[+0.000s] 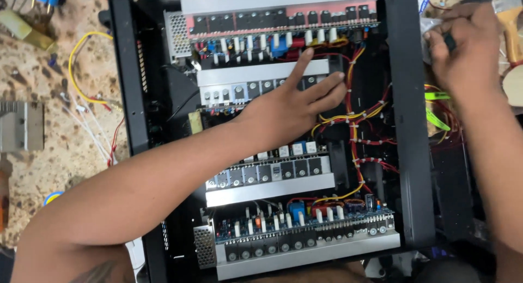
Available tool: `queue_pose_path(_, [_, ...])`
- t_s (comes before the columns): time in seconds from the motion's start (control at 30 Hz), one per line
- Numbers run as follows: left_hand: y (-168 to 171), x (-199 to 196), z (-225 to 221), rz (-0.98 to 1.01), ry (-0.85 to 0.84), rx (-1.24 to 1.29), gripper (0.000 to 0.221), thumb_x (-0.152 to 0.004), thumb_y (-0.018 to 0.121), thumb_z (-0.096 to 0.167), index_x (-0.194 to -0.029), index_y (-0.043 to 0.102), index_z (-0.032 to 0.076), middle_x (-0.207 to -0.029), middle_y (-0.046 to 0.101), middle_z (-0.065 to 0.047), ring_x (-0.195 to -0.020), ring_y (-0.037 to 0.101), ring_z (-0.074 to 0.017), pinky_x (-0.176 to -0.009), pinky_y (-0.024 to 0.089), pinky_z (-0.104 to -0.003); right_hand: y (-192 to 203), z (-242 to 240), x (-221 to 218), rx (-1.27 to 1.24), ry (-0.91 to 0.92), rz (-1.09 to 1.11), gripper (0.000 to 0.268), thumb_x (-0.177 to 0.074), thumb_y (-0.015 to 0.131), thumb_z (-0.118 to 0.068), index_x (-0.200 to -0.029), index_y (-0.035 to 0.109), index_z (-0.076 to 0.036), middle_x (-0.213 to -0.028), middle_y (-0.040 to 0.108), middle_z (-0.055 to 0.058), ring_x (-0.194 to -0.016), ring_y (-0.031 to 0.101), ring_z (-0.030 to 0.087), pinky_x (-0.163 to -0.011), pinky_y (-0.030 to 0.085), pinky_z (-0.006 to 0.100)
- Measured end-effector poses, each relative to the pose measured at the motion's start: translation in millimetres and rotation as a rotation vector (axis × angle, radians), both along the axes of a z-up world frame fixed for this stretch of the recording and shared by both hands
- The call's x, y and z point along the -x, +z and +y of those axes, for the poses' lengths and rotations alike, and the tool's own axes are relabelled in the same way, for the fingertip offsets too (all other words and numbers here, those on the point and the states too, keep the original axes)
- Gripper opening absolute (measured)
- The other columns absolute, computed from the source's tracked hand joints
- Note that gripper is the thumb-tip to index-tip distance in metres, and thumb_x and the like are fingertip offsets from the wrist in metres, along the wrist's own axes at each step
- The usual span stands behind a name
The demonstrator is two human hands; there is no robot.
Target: Routing and connecting internal wiring to circuit board terminals inside an electronic device.
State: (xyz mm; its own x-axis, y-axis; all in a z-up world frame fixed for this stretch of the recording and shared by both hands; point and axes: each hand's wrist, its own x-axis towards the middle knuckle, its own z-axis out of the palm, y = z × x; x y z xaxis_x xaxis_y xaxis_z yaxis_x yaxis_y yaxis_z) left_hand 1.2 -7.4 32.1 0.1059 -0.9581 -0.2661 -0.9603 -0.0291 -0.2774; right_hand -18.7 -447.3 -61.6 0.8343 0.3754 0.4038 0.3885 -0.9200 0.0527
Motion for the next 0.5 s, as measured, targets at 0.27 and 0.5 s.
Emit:
queue_pose_path(0.27, [-24.8, -4.3, 7.3, 0.173, 0.0, 0.438, 0.027, -0.084, 0.078, -0.009, -0.073, 0.073, 0.015, -0.162, 0.041, -0.011, -0.154, 0.025, -0.0331, -0.12, 0.027, -0.076, 4.5, 25.9, 15.5, -0.132, 0.014, -0.105, 0.025, -0.127, 0.068, 0.002, -0.105, 0.059, 0.008, -0.109, 0.053, 0.028, -0.103, 0.049, 0.042, -0.085, 0.037, 0.053])
queue_pose_path(0.5, [-24.5, -5.0, 6.2, 0.153, 0.02, 0.415, 0.019, -0.09, 0.075, -0.005, -0.092, 0.08, 0.014, -0.162, 0.042, -0.011, -0.154, 0.032, -0.0317, -0.123, 0.023, -0.073, 42.0, 68.9, 41.3, -0.863, -0.003, 0.322, 0.018, -0.141, 0.037, 0.009, -0.139, 0.05, 0.02, -0.145, 0.06, 0.036, -0.118, 0.066, 0.045, -0.109, 0.059, 0.052])
